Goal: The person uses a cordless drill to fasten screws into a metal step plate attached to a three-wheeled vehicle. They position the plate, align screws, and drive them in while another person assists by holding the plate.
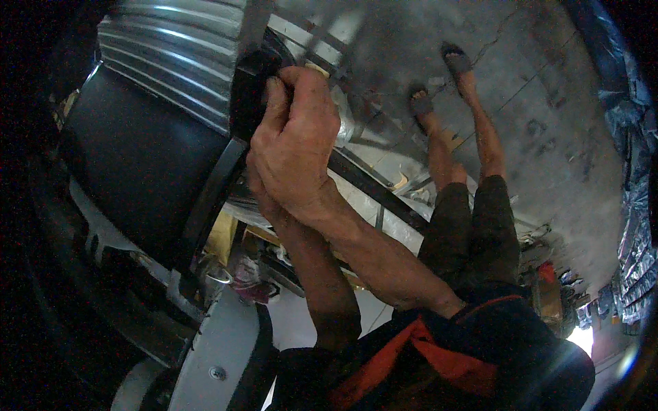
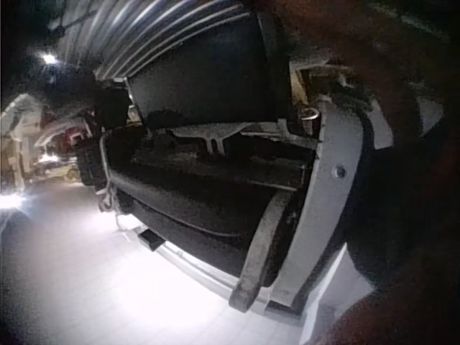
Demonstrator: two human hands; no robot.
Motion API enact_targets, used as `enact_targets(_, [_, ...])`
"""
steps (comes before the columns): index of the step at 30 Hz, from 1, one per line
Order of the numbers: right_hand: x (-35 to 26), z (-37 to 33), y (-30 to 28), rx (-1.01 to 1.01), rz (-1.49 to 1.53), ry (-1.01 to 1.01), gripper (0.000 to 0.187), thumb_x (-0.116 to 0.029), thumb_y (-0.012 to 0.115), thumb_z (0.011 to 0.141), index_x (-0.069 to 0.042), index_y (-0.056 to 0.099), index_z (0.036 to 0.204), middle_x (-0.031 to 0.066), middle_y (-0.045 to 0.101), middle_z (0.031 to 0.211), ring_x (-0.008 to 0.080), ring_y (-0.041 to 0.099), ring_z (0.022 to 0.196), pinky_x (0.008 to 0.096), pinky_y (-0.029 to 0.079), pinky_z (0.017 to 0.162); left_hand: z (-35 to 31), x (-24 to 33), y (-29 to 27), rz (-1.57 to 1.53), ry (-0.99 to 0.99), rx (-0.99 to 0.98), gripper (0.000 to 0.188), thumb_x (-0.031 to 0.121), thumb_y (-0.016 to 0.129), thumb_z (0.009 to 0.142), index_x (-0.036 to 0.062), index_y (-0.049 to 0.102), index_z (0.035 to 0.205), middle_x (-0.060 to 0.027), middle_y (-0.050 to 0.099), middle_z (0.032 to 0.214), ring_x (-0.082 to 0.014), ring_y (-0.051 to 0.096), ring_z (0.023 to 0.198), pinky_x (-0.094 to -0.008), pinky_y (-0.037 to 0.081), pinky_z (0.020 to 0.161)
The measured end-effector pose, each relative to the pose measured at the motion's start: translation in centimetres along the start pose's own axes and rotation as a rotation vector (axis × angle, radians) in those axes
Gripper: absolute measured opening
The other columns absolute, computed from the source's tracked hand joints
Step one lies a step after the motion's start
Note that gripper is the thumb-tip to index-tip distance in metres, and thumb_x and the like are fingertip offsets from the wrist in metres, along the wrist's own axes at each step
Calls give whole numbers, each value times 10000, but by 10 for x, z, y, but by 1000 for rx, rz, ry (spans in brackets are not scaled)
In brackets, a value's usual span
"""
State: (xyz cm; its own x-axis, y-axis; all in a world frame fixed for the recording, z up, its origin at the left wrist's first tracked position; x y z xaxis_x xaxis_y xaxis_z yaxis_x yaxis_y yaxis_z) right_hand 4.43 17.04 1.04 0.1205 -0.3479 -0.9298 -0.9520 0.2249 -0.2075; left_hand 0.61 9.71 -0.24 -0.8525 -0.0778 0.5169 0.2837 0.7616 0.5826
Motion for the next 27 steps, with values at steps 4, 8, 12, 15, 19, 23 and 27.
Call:
enact_targets(4, [2, 3, 1, 20, -33, -26, 95, -32, 649, 877, -1, 593, 948, 185, 638, 842, 366, 629, 764, 426, 494, 691, 1, -4, -2, -23, -27, -28, 431, 329, 539, 1023, -7, 530, 1294, -112, 602, 1208, -220, 572, 1138, -367, 440, 1019])
enact_targets(8, [5, 8, -10, -31, 23, -66, 71, -36, 655, 881, 12, 622, 922, 174, 656, 813, 287, 649, 730, 373, 499, 676, 10, -17, -5, -69, -65, -44, 420, 320, 537, 1025, -5, 538, 1291, -112, 607, 1206, -219, 575, 1137, -366, 444, 1018])
enact_targets(12, [7, 23, -27, -163, 8, -135, 92, -51, 669, 880, 20, 678, 938, 147, 672, 787, 214, 646, 688, 325, 496, 653, 21, -37, -3, -133, -119, -47, 409, 311, 534, 1027, -4, 546, 1287, -112, 612, 1205, -218, 578, 1136, -365, 448, 1017])
enact_targets(15, [11, 41, -41, -321, -43, -169, 110, -55, 671, 885, 18, 695, 965, 136, 680, 827, 171, 646, 733, 288, 496, 681, 35, -55, -1, -180, -122, -43, 401, 305, 533, 1029, -3, 552, 1285, -111, 615, 1204, -217, 581, 1136, -364, 450, 1016])
enact_targets(19, [-6, 73, -58, -316, -79, -236, 157, -22, 662, 881, -12, 691, 1035, 111, 693, 870, 155, 654, 779, 270, 501, 712, 44, -66, 7, -265, -41, -75, 317, 214, 557, 1016, 3, 567, 1252, -93, 622, 1089, -188, 582, 976, -341, 484, 854])
enact_targets(23, [-77, 144, -70, -422, 21, -626, 244, 14, 634, 818, -25, 643, 1059, 155, 647, 916, 343, 646, 816, 403, 526, 725, 56, -74, 22, -285, -4, -58, 279, 163, 578, 997, -5, 572, 1220, -79, 589, 979, -157, 512, 817, -300, 428, 691])
enact_targets(27, [-179, 210, -9, -657, -231, -1497, 319, -27, 656, 815, -39, 620, 1132, 158, 607, 1103, 302, 588, 978, 399, 460, 861, 58, -73, 31, -339, -41, -82, 259, 132, 590, 982, -9, 575, 1199, -79, 584, 969, -158, 502, 794, -296, 416, 664])
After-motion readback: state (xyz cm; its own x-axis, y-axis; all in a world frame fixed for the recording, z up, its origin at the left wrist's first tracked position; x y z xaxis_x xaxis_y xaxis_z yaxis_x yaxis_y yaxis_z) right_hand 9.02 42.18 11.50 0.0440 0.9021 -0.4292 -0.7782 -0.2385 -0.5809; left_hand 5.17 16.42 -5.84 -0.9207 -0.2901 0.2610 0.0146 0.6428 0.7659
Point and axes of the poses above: each hand's wrist, its own z-axis towards the middle knuckle, its own y-axis out of the palm, x = y × z, the point moved 2 cm from there along z, towards the middle knuckle
